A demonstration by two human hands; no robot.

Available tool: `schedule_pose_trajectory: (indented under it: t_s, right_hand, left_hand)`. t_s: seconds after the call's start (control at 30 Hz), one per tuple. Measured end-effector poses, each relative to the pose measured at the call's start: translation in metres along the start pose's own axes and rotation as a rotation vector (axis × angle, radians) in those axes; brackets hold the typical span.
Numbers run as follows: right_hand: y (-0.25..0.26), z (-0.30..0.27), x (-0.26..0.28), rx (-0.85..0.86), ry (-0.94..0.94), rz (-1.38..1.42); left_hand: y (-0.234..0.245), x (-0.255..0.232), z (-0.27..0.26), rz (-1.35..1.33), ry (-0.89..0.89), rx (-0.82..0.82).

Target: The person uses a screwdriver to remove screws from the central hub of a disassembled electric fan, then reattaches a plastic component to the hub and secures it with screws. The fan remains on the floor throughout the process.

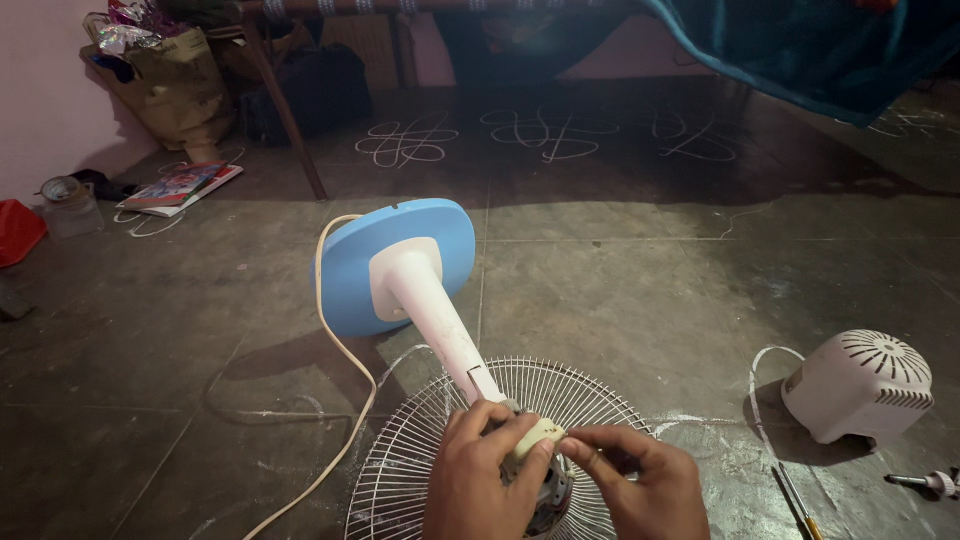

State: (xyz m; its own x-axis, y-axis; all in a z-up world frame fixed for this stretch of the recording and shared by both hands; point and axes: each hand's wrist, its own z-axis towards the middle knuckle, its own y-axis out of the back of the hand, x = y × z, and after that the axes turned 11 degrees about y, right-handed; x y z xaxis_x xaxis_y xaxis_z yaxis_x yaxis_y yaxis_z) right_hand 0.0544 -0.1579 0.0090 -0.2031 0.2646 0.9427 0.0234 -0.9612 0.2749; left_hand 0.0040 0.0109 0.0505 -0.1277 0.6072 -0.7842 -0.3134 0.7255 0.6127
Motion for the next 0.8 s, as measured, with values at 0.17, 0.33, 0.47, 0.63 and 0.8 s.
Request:
schedule_pose_trajectory:
  t_s: [0.17,0.33,0.47,0.63,0.8]
  right_hand:
    - [0.0,0.004,-0.009,0.012,0.281,0.032]
    - [0.002,0.006,-0.015,0.019,0.387,0.004]
    - [0.003,0.005,-0.015,0.032,0.342,-0.045]
    - [-0.003,-0.001,-0.014,-0.011,0.129,-0.001]
    - [-0.008,-0.002,-0.018,-0.031,0.086,0.034]
  left_hand:
    - [0.001,0.002,0.002,0.015,-0.064,-0.012]
    - [0.004,0.002,0.002,0.013,-0.11,-0.024]
    - [0.005,0.0,0.001,0.034,-0.099,0.007]
    - [0.008,-0.002,0.003,0.077,-0.093,0.046]
    - [0.006,0.0,0.002,0.096,-0.1,0.032]
